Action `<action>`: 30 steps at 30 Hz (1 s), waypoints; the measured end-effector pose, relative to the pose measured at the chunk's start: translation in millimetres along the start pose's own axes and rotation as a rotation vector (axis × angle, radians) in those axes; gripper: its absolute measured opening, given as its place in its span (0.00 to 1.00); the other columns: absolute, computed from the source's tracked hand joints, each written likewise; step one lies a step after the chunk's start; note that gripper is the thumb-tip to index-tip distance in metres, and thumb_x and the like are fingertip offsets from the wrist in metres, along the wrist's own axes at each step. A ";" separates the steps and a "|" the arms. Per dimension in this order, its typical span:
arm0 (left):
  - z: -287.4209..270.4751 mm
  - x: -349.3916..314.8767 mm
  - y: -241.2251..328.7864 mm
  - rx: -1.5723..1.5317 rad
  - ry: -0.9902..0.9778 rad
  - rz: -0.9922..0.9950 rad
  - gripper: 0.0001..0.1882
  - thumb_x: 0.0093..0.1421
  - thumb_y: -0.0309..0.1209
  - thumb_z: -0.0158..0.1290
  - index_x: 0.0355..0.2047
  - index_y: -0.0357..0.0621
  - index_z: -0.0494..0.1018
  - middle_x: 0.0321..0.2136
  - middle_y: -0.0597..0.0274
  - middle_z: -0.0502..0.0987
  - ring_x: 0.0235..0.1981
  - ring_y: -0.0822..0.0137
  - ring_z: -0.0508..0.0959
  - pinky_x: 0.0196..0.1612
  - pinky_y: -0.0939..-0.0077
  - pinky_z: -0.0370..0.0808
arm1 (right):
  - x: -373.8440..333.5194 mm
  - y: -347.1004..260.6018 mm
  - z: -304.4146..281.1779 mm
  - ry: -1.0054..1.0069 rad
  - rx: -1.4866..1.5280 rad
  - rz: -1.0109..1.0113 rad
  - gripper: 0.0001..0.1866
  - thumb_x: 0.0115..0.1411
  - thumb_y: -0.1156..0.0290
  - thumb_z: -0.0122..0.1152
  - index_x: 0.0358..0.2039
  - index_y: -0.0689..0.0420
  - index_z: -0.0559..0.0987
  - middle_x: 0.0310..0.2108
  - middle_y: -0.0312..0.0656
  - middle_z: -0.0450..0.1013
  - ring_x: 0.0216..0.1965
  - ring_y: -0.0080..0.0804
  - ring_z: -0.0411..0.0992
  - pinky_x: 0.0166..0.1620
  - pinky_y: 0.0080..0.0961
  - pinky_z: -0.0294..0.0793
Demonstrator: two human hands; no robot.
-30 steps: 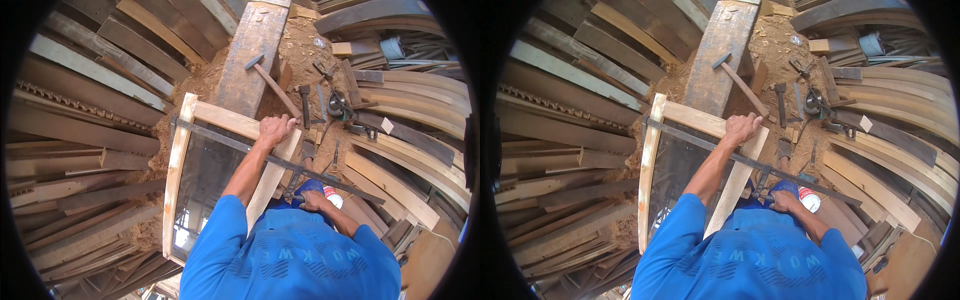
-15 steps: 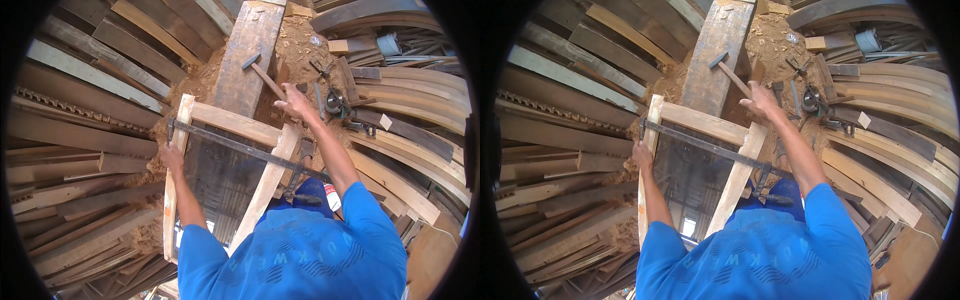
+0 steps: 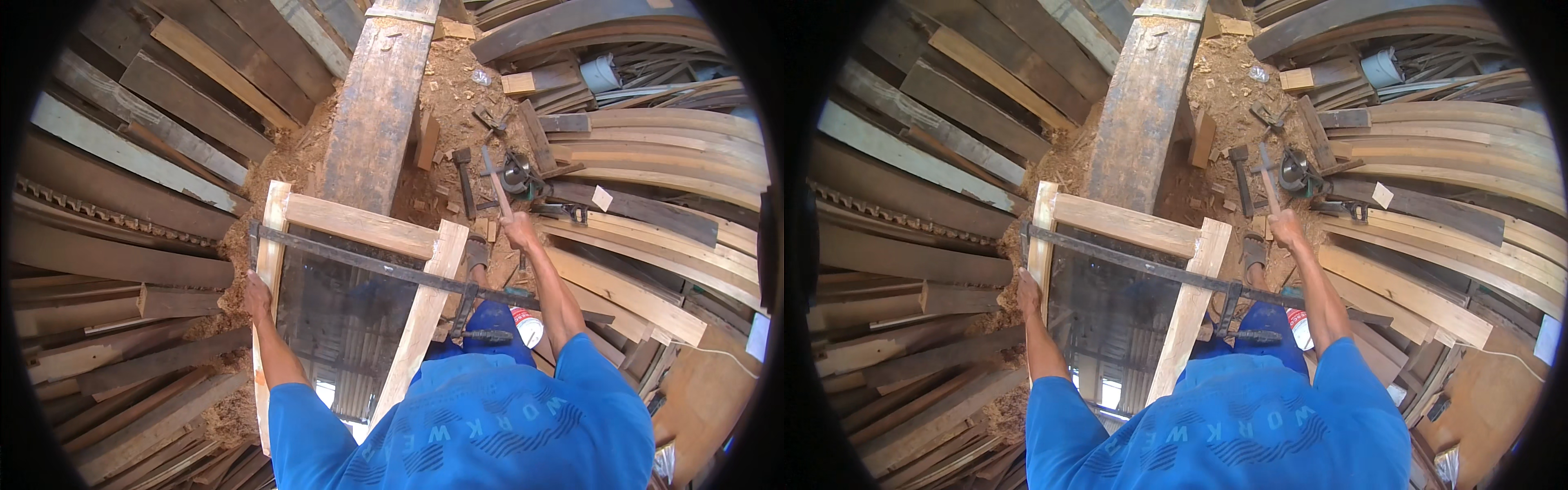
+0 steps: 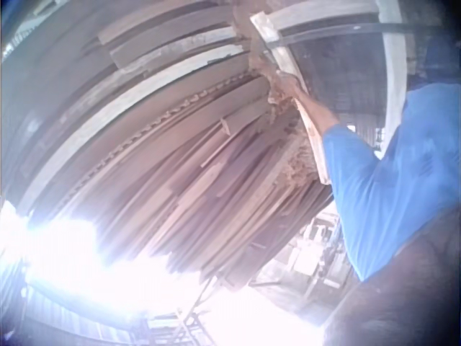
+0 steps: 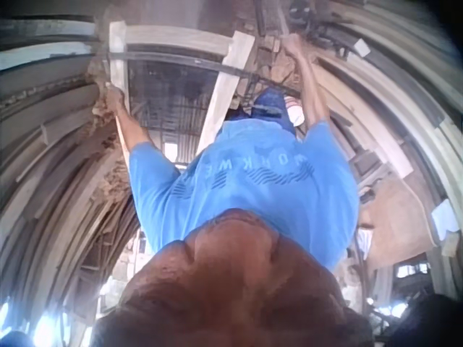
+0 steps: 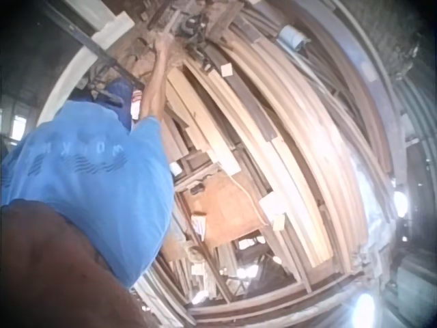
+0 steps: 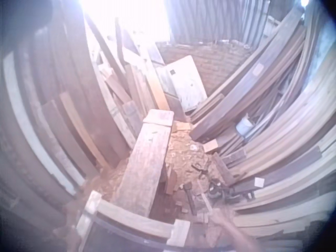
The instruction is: The person assembles a wooden window frame by using a hammer to tap wooden pieces into place, using a long metal clamp to secure the frame, and checking the fit with a square ruler.
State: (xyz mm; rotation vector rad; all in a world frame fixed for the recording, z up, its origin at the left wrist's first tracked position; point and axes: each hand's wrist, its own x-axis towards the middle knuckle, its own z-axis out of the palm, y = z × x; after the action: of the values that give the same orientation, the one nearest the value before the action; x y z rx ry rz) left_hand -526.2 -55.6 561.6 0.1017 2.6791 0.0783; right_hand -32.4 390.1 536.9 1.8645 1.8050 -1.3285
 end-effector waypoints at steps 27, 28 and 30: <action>12.5 42.5 -0.8 -0.327 -0.253 -0.075 0.42 0.68 0.59 0.34 0.59 0.29 0.70 0.60 0.38 0.70 0.64 0.48 0.68 0.65 0.61 0.59 | -130.5 -5.0 39.5 -0.597 0.000 -0.088 0.33 0.72 0.44 0.40 0.36 0.64 0.80 0.25 0.45 0.74 0.29 0.34 0.73 0.35 0.33 0.73; 6.1 37.0 7.3 -0.274 -0.255 -0.114 0.41 0.68 0.59 0.34 0.58 0.29 0.70 0.60 0.35 0.70 0.64 0.46 0.68 0.65 0.60 0.59 | -128.8 2.7 42.7 -0.546 -0.048 -0.146 0.36 0.72 0.42 0.36 0.33 0.64 0.80 0.21 0.44 0.73 0.26 0.35 0.72 0.34 0.34 0.71; 1.9 29.7 0.6 -0.262 -0.192 -0.082 0.40 0.67 0.57 0.32 0.55 0.27 0.72 0.56 0.31 0.71 0.62 0.40 0.68 0.64 0.55 0.60 | -124.3 7.8 51.3 -0.525 -0.055 -0.153 0.36 0.72 0.42 0.36 0.33 0.64 0.79 0.20 0.43 0.72 0.25 0.34 0.72 0.34 0.34 0.71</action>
State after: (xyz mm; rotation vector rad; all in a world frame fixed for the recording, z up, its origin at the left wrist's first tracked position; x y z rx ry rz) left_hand -551.9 -52.4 546.9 -0.0789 2.4540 0.3730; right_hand -27.2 267.9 593.5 1.2106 1.6959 -1.6117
